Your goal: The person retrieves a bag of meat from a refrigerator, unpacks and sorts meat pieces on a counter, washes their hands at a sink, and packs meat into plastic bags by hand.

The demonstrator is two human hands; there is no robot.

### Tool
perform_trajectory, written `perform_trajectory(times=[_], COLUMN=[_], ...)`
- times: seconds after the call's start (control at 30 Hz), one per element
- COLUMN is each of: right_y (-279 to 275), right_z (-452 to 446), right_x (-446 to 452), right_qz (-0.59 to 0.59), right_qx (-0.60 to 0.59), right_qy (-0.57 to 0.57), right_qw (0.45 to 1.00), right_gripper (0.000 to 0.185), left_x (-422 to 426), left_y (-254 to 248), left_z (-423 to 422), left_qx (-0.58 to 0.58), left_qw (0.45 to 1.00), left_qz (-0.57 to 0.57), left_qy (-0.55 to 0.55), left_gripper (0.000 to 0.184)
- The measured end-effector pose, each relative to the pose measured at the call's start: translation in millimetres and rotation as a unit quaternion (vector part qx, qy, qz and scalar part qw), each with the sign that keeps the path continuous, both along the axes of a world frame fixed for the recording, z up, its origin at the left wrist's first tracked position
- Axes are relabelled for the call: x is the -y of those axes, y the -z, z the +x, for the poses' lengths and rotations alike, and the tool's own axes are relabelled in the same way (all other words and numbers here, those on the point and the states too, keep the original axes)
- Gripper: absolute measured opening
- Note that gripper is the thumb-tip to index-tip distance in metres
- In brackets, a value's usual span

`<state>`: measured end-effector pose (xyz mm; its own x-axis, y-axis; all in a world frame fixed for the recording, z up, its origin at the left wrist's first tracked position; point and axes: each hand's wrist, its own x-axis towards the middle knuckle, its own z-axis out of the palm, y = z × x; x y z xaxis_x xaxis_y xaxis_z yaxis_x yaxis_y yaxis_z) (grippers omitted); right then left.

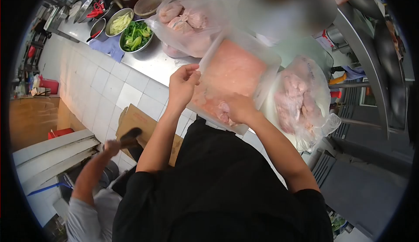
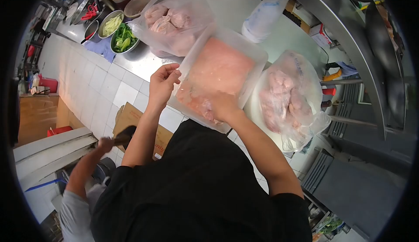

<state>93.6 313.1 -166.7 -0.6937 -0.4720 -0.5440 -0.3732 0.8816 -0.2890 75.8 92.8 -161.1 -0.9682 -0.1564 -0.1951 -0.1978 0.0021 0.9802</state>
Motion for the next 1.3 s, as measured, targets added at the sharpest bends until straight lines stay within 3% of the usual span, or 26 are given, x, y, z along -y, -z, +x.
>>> perform_trajectory(times=[0.07, 0.1, 0.17, 0.23, 0.27, 0.33, 0.4, 0.47, 0.53, 0.57, 0.63, 0.67, 0.73, 0.77, 0.83, 0.87, 0.93, 1.0, 1.03, 1.1, 1.13, 1.2, 1.3], right_y=[48, 97, 83, 50, 61, 95, 94, 83, 66, 61, 44, 34, 10, -2, -43, -93, -149, -178, -179, -179, -177, -176, -166], right_z=[11, 19, 15, -2, -4, 1, 7, 14, 20, 23, 31, 35, 47, 56, 74, 91, 125, 148, 150, 148, 144, 135, 129], right_x=[0, 0, 3, 12, 13, 8, -5, -22, -40, -49, -65, -72, -90, -100, -139, -167, -207, -238, -251, -271, -273, -271, -273], right_qz=[-0.187, -0.271, -0.185, -0.041, -0.035, -0.134, -0.184, -0.206, -0.239, -0.26, -0.317, -0.347, -0.393, -0.407, -0.386, -0.337, -0.422, -0.442, -0.441, -0.484, -0.484, -0.52, -0.567], right_qx=[-0.068, -0.175, -0.15, 0.02, 0.012, -0.048, -0.094, -0.115, -0.137, -0.149, -0.18, -0.196, -0.193, -0.171, -0.022, 0.051, 0.141, 0.116, 0.114, 0.069, 0.066, 0.085, 0.094], right_qy=[-0.027, -0.048, -0.106, -0.142, -0.125, -0.161, -0.129, -0.078, -0.026, 0.001, 0.052, 0.074, 0.109, 0.126, 0.166, 0.201, 0.352, 0.497, 0.498, 0.57, 0.571, 0.626, 0.619], right_qw=[0.98, 0.945, 0.965, 0.989, 0.991, 0.977, 0.97, 0.969, 0.961, 0.954, 0.93, 0.914, 0.893, 0.888, 0.907, 0.918, 0.824, 0.738, 0.738, 0.66, 0.659, 0.575, 0.535], right_gripper=[0.04, 0.035, 0.03, 0.034, 0.034, 0.04, 0.041, 0.043, 0.044, 0.045, 0.047, 0.048, 0.049, 0.05, 0.053, 0.053, 0.051, 0.042, 0.042, 0.033, 0.033, 0.026, 0.027], left_x=[-4, -12, -34, -69, -89, -143, -206, -270, -312, -331, -369, -382, -395, -395, -397, -393, -389, -388, -386, -386, -386, -385, -380], left_y=[-6, -15, -31, -53, -56, -65, -111, -131, -156, -154, -132, -127, -122, -121, -123, -133, -134, -135, -135, -140, -144, -144, -147], left_z=[1, 1, -3, -7, -13, -21, -6, 4, 25, 27, 19, 5, -27, -33, -44, -42, -43, -41, -38, -34, -33, -35, -40], left_qx=[-0.003, -0.004, -0.016, -0.032, -0.039, -0.232, -0.163, -0.186, -0.243, -0.252, -0.292, -0.301, -0.142, -0.147, -0.043, -0.017, -0.01, -0.001, -0.03, -0.06, -0.073, -0.087, -0.178], left_qw=[1.0, 1.0, 0.999, 0.995, 0.994, 0.951, 0.931, 0.867, 0.82, 0.814, 0.797, 0.791, 0.758, 0.754, 0.797, 0.797, 0.784, 0.773, 0.763, 0.75, 0.742, 0.733, 0.732], left_qz=[0.017, 0.023, 0.043, 0.06, 0.065, 0.025, 0.003, -0.102, -0.243, -0.246, -0.368, -0.369, -0.239, -0.241, -0.12, -0.103, -0.08, -0.054, -0.063, -0.071, -0.093, -0.115, -0.143], left_qy=[-0.013, -0.015, 0.015, 0.066, 0.083, 0.203, 0.327, 0.45, 0.457, 0.461, 0.38, 0.384, 0.589, 0.593, 0.59, 0.595, 0.616, 0.632, 0.643, 0.655, 0.66, 0.665, 0.641], left_gripper=[0.029, 0.027, 0.025, 0.027, 0.027, 0.023, 0.025, 0.038, 0.049, 0.049, 0.05, 0.05, 0.037, 0.037, 0.024, 0.014, 0.013, 0.011, 0.011, 0.011, 0.013, 0.014, 0.017])
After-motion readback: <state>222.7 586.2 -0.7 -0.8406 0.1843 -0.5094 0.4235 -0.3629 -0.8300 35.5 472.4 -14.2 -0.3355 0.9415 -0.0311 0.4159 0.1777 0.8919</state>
